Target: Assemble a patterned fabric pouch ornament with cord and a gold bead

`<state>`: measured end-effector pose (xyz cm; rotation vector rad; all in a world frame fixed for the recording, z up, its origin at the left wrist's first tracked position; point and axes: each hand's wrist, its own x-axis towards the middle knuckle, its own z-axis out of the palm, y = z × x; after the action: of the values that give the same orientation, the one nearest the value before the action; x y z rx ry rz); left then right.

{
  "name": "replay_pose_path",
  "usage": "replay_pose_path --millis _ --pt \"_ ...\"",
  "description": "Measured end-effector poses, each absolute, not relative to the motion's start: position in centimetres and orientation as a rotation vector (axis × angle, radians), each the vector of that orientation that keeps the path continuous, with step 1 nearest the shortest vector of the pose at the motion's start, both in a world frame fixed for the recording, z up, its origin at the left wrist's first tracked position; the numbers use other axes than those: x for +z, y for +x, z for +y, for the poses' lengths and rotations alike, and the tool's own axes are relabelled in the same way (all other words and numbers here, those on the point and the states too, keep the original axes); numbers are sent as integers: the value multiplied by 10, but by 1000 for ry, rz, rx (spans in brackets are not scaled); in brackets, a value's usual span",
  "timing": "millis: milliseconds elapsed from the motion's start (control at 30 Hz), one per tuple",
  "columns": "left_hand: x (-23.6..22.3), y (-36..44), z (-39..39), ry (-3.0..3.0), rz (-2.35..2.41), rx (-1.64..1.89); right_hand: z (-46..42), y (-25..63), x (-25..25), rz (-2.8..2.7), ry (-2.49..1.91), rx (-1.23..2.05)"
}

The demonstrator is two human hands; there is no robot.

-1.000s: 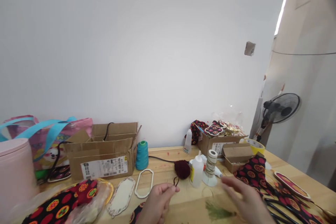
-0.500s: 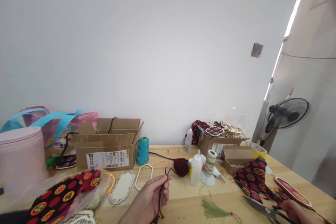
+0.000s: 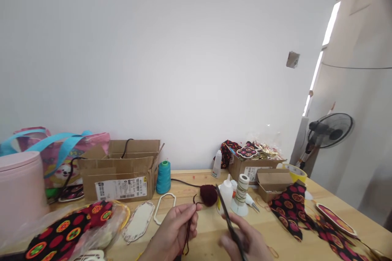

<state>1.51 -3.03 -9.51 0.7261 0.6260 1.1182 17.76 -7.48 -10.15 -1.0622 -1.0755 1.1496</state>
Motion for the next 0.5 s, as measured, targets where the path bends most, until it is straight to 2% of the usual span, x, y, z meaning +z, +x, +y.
replay_pose_path --millis 133,300,500 --pt "-95 15 -29 861 663 1084 -35 132 -80 -1123 -962 1193" --pt "-104 15 -26 893 762 943 -14 123 -90 -1084 -919 1273" --pt "-104 11 -26 903 793 908 -18 136 -92 -1065 -945 1082"
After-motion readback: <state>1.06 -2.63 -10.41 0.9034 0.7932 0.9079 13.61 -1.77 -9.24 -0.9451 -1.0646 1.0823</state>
